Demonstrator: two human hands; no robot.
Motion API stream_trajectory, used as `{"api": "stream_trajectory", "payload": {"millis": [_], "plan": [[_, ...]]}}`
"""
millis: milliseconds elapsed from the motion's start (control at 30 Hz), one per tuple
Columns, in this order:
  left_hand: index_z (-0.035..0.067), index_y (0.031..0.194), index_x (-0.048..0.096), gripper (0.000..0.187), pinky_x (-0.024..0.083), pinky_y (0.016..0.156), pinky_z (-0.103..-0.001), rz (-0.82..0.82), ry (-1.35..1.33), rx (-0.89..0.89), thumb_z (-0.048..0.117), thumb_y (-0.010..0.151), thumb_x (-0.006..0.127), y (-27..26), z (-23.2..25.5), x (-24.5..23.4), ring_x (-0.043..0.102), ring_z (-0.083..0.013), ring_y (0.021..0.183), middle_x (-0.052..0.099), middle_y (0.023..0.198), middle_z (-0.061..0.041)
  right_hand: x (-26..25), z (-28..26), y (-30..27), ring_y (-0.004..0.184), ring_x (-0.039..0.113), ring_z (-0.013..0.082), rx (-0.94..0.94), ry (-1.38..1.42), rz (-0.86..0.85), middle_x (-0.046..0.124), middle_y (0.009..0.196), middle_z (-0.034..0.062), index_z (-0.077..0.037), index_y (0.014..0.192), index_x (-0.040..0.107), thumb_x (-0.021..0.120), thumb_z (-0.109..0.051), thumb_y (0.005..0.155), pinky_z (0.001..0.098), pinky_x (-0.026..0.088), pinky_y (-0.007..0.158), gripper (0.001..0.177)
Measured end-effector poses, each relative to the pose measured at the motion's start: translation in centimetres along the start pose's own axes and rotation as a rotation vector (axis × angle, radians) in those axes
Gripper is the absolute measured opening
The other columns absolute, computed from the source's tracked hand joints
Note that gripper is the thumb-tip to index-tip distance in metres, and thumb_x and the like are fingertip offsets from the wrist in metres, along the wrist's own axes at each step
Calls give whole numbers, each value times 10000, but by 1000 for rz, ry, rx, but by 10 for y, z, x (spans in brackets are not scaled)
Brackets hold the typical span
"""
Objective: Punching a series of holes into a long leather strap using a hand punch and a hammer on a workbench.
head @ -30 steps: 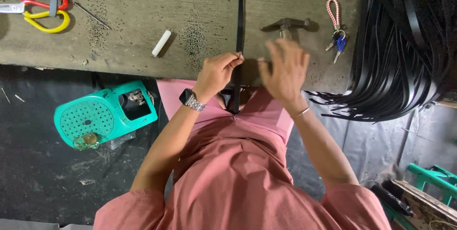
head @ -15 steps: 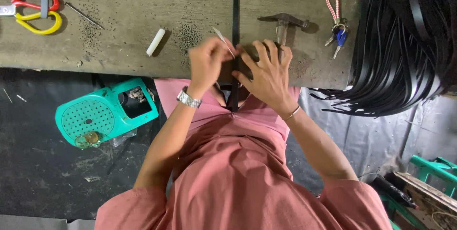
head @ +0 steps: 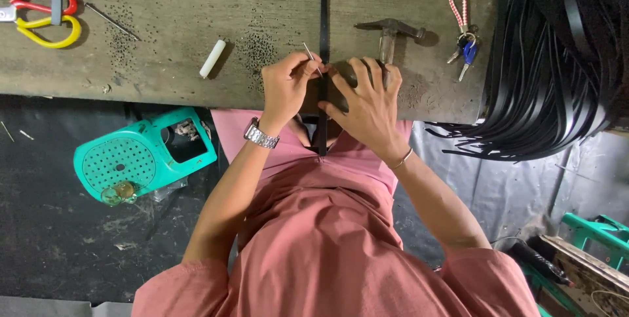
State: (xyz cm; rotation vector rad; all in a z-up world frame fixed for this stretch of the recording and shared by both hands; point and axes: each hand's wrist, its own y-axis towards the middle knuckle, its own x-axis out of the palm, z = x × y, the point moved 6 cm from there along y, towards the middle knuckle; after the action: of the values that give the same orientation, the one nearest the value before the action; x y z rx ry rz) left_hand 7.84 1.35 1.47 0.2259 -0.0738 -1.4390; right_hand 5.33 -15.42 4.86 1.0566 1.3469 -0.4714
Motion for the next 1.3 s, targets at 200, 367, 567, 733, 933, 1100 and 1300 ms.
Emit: {"api": "stream_trajectory", "payload": {"millis": [200, 367, 567, 733, 933, 1100, 1300], "plan": [[48, 968, 762, 115, 658, 623, -331, 15, 130, 81, 108, 1014, 675, -1, 5, 2, 784, -234, 736, 790, 801, -110, 3, 2, -2, 1297, 506, 354, 4, 24, -29, 590, 1288, 142, -187, 1193, 741, 707, -612, 916, 587, 211, 1066, 509], [93, 939, 763, 90, 627, 653, -308, 38, 190, 137, 86, 996, 694, -2, 7, 4, 779, -196, 719, 790, 785, -53, 5, 3, -4, 1303, 509, 354, 7, 4, -50, 586, 1298, 142, -197, 1206, 738, 714, -613, 909, 597, 204, 1066, 511], [93, 932, 757, 74, 621, 680, -350, 41, 263, 213, 36, 965, 724, -8, 8, 10, 774, -293, 791, 781, 804, -101, 7, 6, -4, 1361, 440, 320, 29, 2, -113, 576, 1333, 122, -200, 1107, 753, 637, -633, 958, 582, 187, 1083, 472], [103, 949, 754, 122, 616, 695, -319, 12, 324, 315, -15, 945, 723, -16, -5, 13, 774, -271, 757, 782, 820, -75, 0, 41, 0, 1226, 421, 347, 352, -51, -149, 456, 1356, 157, -113, 1427, 555, 564, -411, 1050, 538, 309, 986, 481], [78, 942, 726, 139, 609, 686, -292, -59, 397, 417, -50, 964, 676, -17, 11, 15, 763, -264, 732, 769, 824, -67, -1, 82, -8, 780, 674, 350, 495, -179, -227, 632, 1062, 176, -7, 1408, 499, 575, -187, 1057, 472, 507, 718, 402], [41, 945, 722, 135, 611, 654, -301, -61, 415, 428, -85, 938, 676, -20, 0, 16, 749, -288, 690, 748, 789, -101, -43, 92, -13, 698, 679, 486, 415, 361, -38, 675, 821, 200, -53, 1279, 649, 646, -438, 1076, 528, 476, 583, 436], [75, 967, 710, 128, 574, 579, -267, -106, 468, 445, -24, 992, 633, -23, -10, 21, 683, -213, 584, 709, 743, -56, -90, 32, 3, 551, 609, 362, 211, 380, 14, 603, 684, 127, -27, 1186, 629, 568, -420, 1045, 425, 476, 535, 421]]}}
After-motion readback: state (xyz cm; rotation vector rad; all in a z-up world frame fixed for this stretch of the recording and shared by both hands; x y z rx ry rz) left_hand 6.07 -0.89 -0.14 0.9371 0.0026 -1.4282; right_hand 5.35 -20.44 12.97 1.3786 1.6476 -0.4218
